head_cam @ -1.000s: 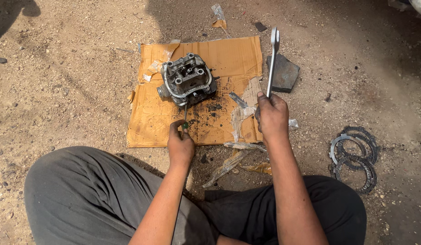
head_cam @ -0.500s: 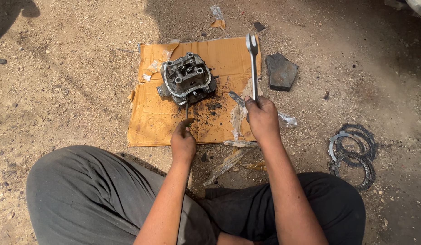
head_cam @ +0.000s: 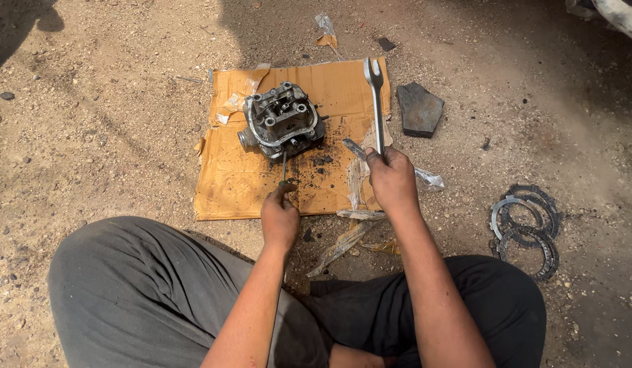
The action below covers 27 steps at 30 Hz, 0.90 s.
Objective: The person is disassembling and cleaning motorcycle engine parts on a piece of cardboard. They use a screwdriver to scrape debris from a cylinder head and a wrench to loosen components on a cylinder block.
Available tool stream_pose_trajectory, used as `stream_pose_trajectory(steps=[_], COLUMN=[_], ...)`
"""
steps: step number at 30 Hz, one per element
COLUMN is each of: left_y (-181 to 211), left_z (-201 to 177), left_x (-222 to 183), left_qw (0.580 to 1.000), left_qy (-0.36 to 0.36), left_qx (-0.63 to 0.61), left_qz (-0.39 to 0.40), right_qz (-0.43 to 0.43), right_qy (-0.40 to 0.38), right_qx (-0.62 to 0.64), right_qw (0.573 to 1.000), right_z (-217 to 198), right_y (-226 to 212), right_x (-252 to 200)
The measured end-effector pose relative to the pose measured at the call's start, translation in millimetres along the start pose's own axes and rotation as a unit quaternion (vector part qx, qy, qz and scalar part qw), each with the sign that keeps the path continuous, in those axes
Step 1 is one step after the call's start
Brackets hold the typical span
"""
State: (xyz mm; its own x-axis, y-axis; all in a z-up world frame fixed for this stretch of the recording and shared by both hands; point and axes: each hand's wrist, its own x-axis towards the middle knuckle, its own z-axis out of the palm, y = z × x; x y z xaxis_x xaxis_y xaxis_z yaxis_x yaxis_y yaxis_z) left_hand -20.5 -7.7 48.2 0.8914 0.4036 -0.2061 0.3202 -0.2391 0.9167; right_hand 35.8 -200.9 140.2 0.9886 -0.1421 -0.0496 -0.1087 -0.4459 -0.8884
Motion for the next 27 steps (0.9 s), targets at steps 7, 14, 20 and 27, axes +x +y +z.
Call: stream_pose_trajectory(steps=[7, 14, 20, 27], left_y=[-20, -15, -36, -28], left_z=[9, 14, 34, 33], left_x=[11, 6, 16, 50], left_qw=[0.997, 0.997, 0.986, 0.975], left_qy=[0.023, 0.037, 0.08, 0.082], left_qx=[-0.004, 0.023, -0.056, -0.203], left_qz=[0.071, 0.061, 0.132, 0.026], right_qz=[-0.029, -0.042, -0.052, -0.01], right_qy=[0.02, 0.017, 0.019, 0.027], right_qx=[0.0, 0.005, 0.004, 0.015], right_qw=[0.999, 0.999, 0.998, 0.999], right_z=[-3, -3, -2, -6], right_y=[7, 12, 12, 13], right_x=[5, 9, 7, 5])
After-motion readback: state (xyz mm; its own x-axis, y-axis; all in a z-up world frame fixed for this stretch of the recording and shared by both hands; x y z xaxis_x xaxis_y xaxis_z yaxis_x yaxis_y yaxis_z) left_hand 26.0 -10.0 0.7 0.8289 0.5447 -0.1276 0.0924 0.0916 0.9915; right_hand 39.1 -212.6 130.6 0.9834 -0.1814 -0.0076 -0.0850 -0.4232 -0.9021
